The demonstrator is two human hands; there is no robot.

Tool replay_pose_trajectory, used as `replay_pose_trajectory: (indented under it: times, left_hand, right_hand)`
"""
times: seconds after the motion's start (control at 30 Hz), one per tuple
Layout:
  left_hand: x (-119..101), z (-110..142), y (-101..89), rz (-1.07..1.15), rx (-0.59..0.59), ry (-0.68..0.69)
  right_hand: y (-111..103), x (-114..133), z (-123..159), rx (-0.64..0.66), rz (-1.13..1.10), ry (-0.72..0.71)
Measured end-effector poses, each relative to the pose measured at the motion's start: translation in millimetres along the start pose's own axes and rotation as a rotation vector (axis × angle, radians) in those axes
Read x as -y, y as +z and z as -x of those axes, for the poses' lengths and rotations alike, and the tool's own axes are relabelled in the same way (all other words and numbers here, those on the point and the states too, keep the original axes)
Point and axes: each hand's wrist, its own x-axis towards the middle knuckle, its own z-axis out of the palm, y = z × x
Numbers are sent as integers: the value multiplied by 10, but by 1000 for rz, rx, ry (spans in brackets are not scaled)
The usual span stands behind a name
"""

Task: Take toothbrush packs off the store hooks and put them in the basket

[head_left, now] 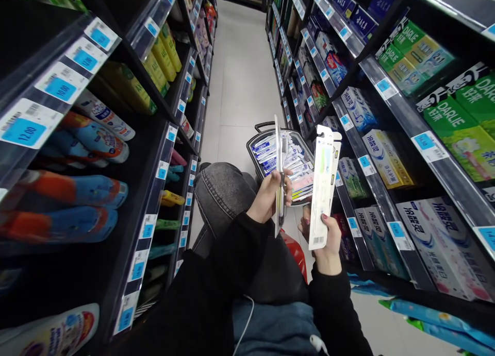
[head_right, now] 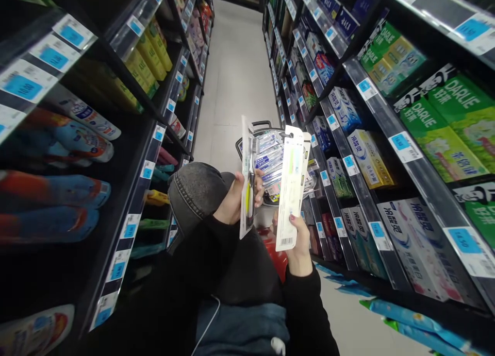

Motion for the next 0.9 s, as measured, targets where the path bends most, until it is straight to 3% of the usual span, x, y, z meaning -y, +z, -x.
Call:
replay_pose_trajectory:
  times: [0.33, 0.63, 0.9]
  left_hand:
    - [-15, -11, 72, -96, -43, 27]
    - [11, -2, 89, -52, -65, -15]
    - [56, -43, 56, -114, -67, 27]
  right_hand:
    - [-168, -158, -22, -182, 70, -81]
    - [44, -164, -55, -66, 144, -112]
    - [25, -217, -170, -51, 391, -242]
